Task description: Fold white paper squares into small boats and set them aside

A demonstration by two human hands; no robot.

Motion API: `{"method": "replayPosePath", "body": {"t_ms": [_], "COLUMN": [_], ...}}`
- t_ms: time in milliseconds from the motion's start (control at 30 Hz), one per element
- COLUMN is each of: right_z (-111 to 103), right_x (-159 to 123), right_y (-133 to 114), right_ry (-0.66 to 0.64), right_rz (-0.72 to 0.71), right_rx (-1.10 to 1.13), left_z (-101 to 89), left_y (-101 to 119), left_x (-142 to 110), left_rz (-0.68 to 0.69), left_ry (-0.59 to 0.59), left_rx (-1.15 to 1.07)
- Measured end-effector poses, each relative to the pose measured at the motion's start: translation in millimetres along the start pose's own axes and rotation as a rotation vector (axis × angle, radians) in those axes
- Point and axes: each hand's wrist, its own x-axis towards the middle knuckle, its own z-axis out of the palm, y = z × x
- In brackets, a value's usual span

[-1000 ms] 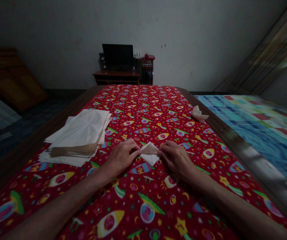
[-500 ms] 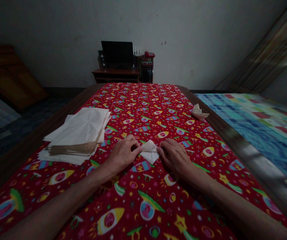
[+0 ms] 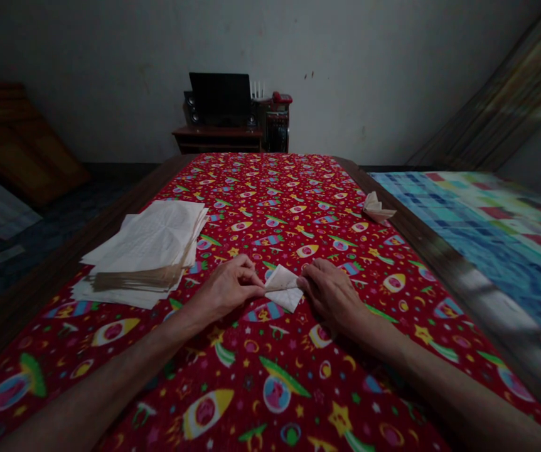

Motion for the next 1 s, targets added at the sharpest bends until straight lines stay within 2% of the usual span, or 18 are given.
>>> {"method": "replayPosePath", "body": {"t_ms": [167, 367, 500, 767, 1000], "right_z": [-1.2, 2.7, 3.7, 1.1, 4.7], "right_x": [2.3, 1.9, 1.0, 7.4, 14.5], "right_y": [-0.8, 1.0, 0.2, 2.1, 6.0], "right_ry": [-0.022, 0.007, 0.035, -0.025, -0.064], "right_rz": [-0.005, -0.027, -0.046, -0.065, -0.056], "right_rx": [-0.024, -0.087, -0.144, -0.183, -0.204], "left_z": [-1.0, 2.3, 5.0, 5.3, 9.0], "left_y": [2.5, 10.9, 16.7, 30.8, 29.0], "left_x": [-3.2, -8.1, -7.9, -10.1, -12.4], "left_rz": [0.018, 0.073, 0.058, 0.082, 0.135], "left_ry": [0.028, 0.065, 0.072, 0.043, 0.057], "left_rx": [0.136, 0.216, 0.275, 0.523, 0.625]}}
